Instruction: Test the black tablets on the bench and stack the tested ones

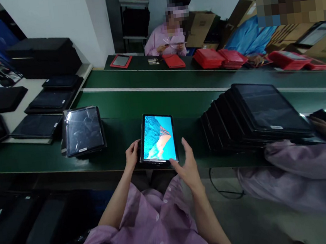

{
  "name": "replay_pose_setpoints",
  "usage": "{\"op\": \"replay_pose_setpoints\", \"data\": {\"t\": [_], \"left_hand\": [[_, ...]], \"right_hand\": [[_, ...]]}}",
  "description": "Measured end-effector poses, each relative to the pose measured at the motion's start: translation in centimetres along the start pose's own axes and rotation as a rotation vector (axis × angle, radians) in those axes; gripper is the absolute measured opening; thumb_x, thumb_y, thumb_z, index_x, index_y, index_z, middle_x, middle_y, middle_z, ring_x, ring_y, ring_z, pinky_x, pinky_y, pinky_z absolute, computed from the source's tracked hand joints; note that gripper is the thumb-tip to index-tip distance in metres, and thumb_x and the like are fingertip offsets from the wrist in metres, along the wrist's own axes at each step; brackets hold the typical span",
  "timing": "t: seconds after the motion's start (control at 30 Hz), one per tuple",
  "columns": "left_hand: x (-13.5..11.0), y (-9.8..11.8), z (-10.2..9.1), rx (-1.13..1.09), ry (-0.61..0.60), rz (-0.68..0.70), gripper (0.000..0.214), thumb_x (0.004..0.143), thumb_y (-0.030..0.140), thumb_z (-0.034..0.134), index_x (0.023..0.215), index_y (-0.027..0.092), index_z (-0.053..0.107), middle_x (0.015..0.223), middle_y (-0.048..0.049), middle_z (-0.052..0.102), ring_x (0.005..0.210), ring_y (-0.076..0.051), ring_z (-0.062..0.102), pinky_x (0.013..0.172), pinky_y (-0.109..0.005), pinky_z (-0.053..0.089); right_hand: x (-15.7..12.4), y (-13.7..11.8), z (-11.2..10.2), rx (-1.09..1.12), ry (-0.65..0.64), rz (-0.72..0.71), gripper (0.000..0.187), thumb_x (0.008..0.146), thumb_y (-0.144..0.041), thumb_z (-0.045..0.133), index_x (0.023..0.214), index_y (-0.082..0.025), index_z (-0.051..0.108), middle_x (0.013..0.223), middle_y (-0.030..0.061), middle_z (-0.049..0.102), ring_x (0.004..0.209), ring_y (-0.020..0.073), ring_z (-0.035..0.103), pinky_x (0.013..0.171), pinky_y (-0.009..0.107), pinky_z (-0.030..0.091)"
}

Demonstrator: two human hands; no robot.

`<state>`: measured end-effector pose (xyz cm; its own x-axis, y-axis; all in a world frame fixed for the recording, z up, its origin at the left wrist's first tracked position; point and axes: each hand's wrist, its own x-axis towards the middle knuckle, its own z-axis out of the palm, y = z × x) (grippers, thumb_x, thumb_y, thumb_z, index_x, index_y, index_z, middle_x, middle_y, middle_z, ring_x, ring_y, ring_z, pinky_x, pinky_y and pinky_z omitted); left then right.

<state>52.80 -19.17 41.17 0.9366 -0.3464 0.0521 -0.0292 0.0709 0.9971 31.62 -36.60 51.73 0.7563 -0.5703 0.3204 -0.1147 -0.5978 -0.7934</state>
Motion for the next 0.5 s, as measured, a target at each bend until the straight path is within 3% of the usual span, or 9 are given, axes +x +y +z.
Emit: {"op": "replay_pose_setpoints", "data": {"t": [0.1, 0.17, 0.23, 0.33, 0.5], "left_hand": [[-1.0, 1.5, -1.1, -0.113, -0.126, 0.122, 0.073, 0.092, 0.074, 0.065, 0.140, 0.020, 0.072, 0.155, -0.0178, 0.061, 0.147, -0.037, 0.055, 0.118, -0.050, 0.048], [-1.9, 3.0, -1.9, -0.091, -0.291, 0.237, 0.084, 0.081, 0.072, 0.079, 0.149, 0.025, 0.065, 0.165, -0.0176, 0.050, 0.154, -0.039, 0.046, 0.121, -0.053, 0.045], [-2.5, 4.6, -2.5, 0.022, -0.387, 0.302, 0.097, 0.068, 0.061, 0.095, 0.153, 0.030, 0.061, 0.169, -0.0163, 0.046, 0.157, -0.040, 0.041, 0.127, -0.056, 0.038], [-3.0, 6.4, -2.5, 0.162, -0.362, 0.289, 0.103, 0.060, 0.046, 0.103, 0.153, 0.032, 0.060, 0.166, -0.0151, 0.050, 0.156, -0.039, 0.043, 0.130, -0.058, 0.033], [-2.6, 7.1, -1.7, 0.182, -0.335, 0.275, 0.097, 0.064, 0.044, 0.101, 0.152, 0.028, 0.061, 0.165, -0.0169, 0.051, 0.155, -0.037, 0.045, 0.129, -0.057, 0.036]], "right_hand": [[-0.3, -0.2, 1.3, 0.076, -0.098, 0.094, 0.112, 0.086, -0.055, 0.083, 0.173, -0.029, 0.018, 0.178, 0.0121, 0.027, 0.162, 0.0357, 0.034, 0.131, 0.058, 0.036], [-0.3, -0.1, 1.8, 0.092, -0.086, 0.126, 0.112, 0.084, -0.054, 0.085, 0.172, -0.029, 0.022, 0.177, 0.0119, 0.031, 0.161, 0.0365, 0.037, 0.130, 0.057, 0.038], [-0.2, 0.1, 2.1, 0.097, -0.057, 0.138, 0.112, 0.082, -0.053, 0.087, 0.172, -0.029, 0.025, 0.175, 0.0119, 0.035, 0.159, 0.0371, 0.039, 0.128, 0.056, 0.040], [-0.2, 0.3, 2.6, 0.102, -0.042, 0.132, 0.120, 0.077, -0.053, 0.091, 0.172, -0.028, 0.022, 0.175, 0.0128, 0.036, 0.159, 0.0376, 0.039, 0.128, 0.057, 0.039], [0.2, 0.2, 3.0, 0.102, -0.029, 0.130, 0.123, 0.076, -0.055, 0.092, 0.172, -0.026, 0.021, 0.175, 0.0149, 0.034, 0.159, 0.0385, 0.039, 0.129, 0.060, 0.037]]}}
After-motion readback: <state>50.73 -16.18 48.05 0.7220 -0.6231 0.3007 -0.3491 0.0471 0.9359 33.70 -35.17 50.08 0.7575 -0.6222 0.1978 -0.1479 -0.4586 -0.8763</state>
